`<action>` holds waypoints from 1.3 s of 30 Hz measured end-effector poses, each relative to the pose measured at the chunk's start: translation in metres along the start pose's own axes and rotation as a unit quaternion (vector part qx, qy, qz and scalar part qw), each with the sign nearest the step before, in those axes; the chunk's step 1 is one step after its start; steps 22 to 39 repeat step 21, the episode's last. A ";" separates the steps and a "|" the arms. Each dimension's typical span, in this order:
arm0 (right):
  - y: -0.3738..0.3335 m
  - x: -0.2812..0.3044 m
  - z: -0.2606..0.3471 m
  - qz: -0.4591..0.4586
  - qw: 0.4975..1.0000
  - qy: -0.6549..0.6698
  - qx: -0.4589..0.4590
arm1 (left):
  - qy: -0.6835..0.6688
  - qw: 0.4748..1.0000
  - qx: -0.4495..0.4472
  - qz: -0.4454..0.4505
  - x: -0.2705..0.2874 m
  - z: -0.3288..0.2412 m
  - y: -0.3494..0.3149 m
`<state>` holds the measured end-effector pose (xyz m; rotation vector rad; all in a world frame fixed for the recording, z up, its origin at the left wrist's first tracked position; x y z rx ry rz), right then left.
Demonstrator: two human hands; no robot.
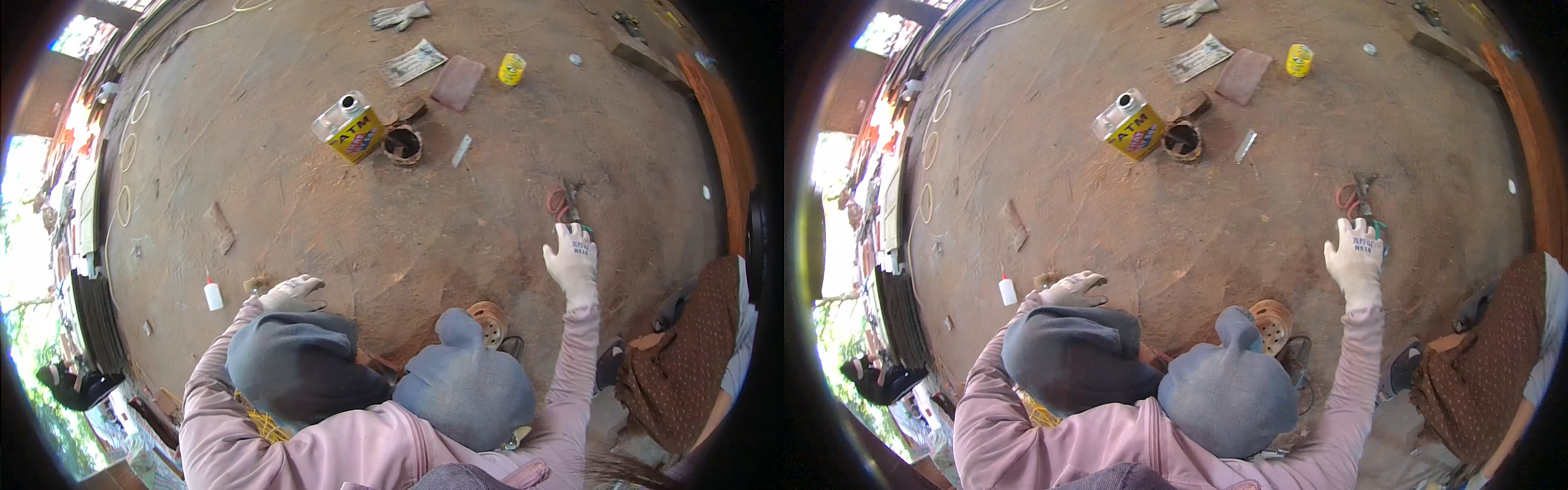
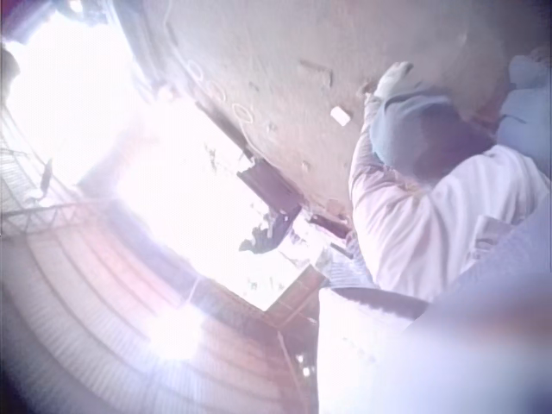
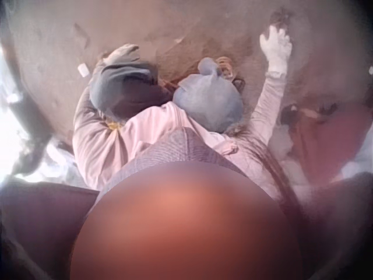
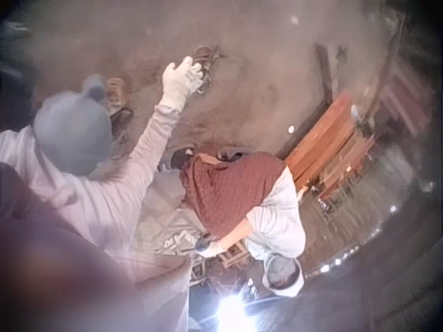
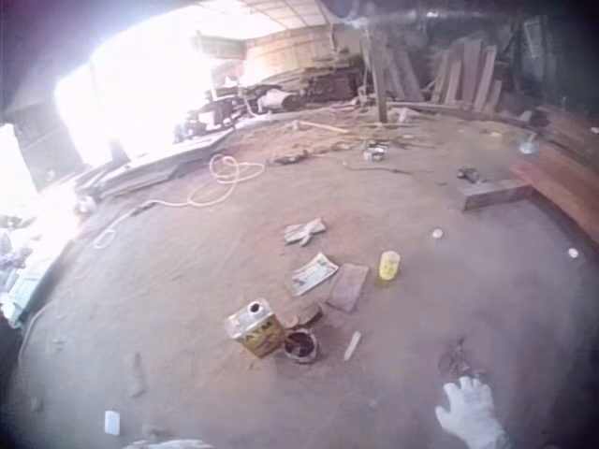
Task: The person cleans a green metal window frame with a brush, then uses scissors to open a yellow paint can and pours its contents into a small container. The person wears gloves and works in a cluttered workshop.
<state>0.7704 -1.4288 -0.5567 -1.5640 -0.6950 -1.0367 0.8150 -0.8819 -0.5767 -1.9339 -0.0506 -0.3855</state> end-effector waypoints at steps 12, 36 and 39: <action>-0.006 0.120 0.134 0.165 0.936 -0.207 0.232 | 0.090 0.996 -0.025 -0.001 0.026 -0.042 -0.002; -0.057 0.150 0.253 0.123 0.858 -0.357 0.348 | 0.038 0.995 -0.095 0.010 0.023 0.006 0.032; -0.057 0.150 0.253 0.123 0.858 -0.357 0.348 | 0.038 0.995 -0.095 0.010 0.023 0.006 0.032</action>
Point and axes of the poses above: each hand's wrist, its own y-axis towards the middle knuckle, its own x-axis out of the back of the hand, z = x × y, the point moved 3 cm from there along y, towards the middle knuckle, and after that the axes turned 15 degrees about z, right-handed, at the moved point
